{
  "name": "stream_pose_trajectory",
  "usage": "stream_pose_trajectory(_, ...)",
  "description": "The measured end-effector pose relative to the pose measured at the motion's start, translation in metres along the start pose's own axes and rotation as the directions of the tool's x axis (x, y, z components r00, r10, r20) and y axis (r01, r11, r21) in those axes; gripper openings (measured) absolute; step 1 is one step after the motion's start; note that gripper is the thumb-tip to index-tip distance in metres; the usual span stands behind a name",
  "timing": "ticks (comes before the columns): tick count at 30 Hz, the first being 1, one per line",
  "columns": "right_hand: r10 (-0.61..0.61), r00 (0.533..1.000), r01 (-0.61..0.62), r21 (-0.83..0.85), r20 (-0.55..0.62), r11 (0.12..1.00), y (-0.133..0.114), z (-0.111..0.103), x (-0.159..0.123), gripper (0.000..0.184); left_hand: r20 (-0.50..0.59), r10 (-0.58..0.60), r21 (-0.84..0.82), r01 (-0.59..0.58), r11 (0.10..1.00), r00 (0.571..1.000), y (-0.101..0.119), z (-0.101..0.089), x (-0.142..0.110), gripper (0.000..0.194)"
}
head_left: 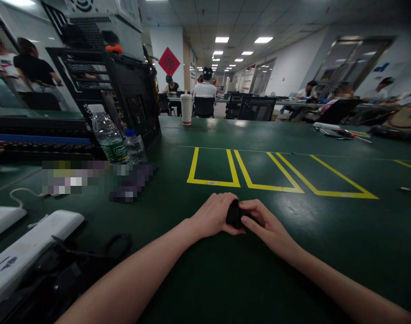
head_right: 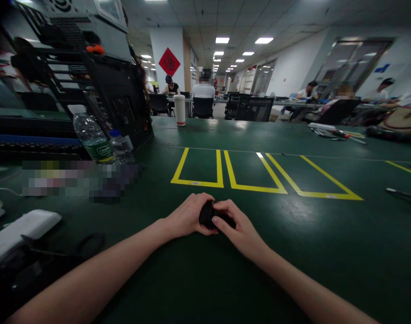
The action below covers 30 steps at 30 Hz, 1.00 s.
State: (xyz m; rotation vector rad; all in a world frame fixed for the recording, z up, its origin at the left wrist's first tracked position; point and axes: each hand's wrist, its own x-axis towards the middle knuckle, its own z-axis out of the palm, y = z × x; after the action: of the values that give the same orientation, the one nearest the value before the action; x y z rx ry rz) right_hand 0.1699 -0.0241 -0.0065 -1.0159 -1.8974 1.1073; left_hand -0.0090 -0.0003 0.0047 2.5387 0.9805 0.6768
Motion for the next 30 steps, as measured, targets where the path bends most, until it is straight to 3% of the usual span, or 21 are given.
stream_pose_trajectory(7,0.1,0.995,-0.1,0.015,-0.001,0.995,0.0008,0.001,0.0018,0.029,0.003,-0.014,-0.008,0.014,1.0,1.0,0.0018,-0.0013,-0.0002,0.053)
stream_pose_trajectory(11,0.043,0.998,-0.043,-0.003,0.053,0.999,0.0009,-0.0011,-0.0005,0.028,0.012,-0.031,0.003,0.031,1.0,0.999,0.0009,-0.0007,-0.0004,0.054)
stream_pose_trajectory(15,-0.012,1.0,0.012,-0.006,0.017,1.0,-0.0001,-0.0019,-0.001,0.025,-0.013,-0.011,0.01,0.011,1.0,1.0,-0.0004,0.0006,0.0002,0.056)
stream_pose_trajectory(18,0.014,1.0,-0.014,-0.002,-0.006,1.0,-0.0004,-0.0005,0.0003,0.021,-0.011,0.0,0.0,0.0,1.0,1.0,0.0001,0.0,0.0005,0.054)
stream_pose_trajectory(22,0.084,0.996,-0.084,-0.016,0.0,0.996,0.0014,0.0011,0.0013,0.03,-0.009,-0.01,0.005,0.01,1.0,1.0,0.0012,-0.0006,0.0004,0.054)
stream_pose_trajectory(30,-0.012,0.999,0.012,0.003,0.033,1.0,0.0007,-0.0021,-0.0019,0.029,0.002,-0.024,0.008,0.024,1.0,1.0,0.001,-0.0002,-0.0002,0.054)
